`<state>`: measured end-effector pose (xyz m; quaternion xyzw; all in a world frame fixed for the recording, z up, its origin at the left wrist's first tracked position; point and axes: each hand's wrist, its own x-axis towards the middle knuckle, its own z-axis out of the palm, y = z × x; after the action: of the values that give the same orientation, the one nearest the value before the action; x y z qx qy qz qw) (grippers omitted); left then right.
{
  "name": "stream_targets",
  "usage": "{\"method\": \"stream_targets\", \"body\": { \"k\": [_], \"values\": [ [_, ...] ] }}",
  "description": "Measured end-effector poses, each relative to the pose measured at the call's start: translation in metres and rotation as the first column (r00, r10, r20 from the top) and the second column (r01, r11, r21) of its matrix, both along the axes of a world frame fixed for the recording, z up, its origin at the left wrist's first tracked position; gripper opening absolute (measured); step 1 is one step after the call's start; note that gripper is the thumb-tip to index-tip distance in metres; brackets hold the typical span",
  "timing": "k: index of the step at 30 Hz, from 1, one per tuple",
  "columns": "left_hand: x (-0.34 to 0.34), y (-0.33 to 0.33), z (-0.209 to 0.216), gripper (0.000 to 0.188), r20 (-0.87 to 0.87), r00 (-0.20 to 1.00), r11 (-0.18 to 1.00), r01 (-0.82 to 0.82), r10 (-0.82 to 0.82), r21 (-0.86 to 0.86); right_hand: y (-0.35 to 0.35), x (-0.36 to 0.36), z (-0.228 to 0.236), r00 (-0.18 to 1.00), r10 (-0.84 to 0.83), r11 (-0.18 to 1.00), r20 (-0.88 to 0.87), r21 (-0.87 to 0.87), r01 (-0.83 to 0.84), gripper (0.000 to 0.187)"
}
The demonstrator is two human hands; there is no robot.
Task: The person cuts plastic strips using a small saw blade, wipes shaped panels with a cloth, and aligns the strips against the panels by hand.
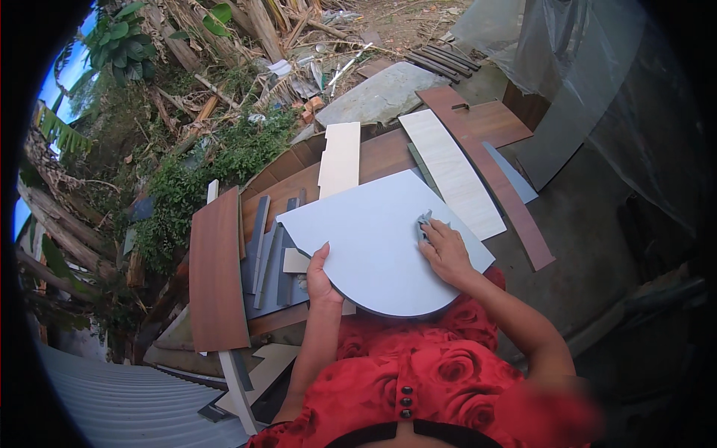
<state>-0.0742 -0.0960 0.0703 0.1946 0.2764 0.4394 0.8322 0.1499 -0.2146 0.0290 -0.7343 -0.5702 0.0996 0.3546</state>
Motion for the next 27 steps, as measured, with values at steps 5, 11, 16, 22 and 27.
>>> {"method": "stream_targets", "body": {
  "k": [5, 11, 16, 22, 27],
  "values": [
    [0.007, -0.001, 0.004, 0.043, 0.034, 0.999, 1.000, 0.020, -0.020, 0.011, -0.039, -0.047, 0.047, 0.951, 0.307, 0.941, 0.036, 0.141, -0.309, 0.039],
    [0.001, 0.000, -0.004, 0.043, 0.066, 0.998, 0.999, -0.024, 0.026, -0.021, -0.069, 0.010, -0.003, 0.998, 0.061, 0.987, -0.014, 0.148, -0.059, 0.031],
    [-0.002, 0.003, -0.007, 0.037, 0.051, 0.998, 0.992, 0.043, -0.037, -0.122, -0.104, 0.058, -0.048, 0.938, -0.338, 0.916, -0.081, 0.200, 0.348, 0.015],
    [-0.005, -0.013, -0.002, 0.035, 0.165, 0.986, 0.973, 0.047, -0.009, -0.225, -0.134, 0.063, -0.093, 0.522, -0.414, 0.819, -0.746, -0.054, 0.572, 0.016],
    [-0.027, -0.017, -0.004, 0.035, 0.202, 0.975, 0.964, -0.032, 0.087, -0.265, -0.132, 0.038, -0.076, 0.619, -0.373, 0.891, -0.692, -0.081, 0.447, 0.018]
  ]
}}
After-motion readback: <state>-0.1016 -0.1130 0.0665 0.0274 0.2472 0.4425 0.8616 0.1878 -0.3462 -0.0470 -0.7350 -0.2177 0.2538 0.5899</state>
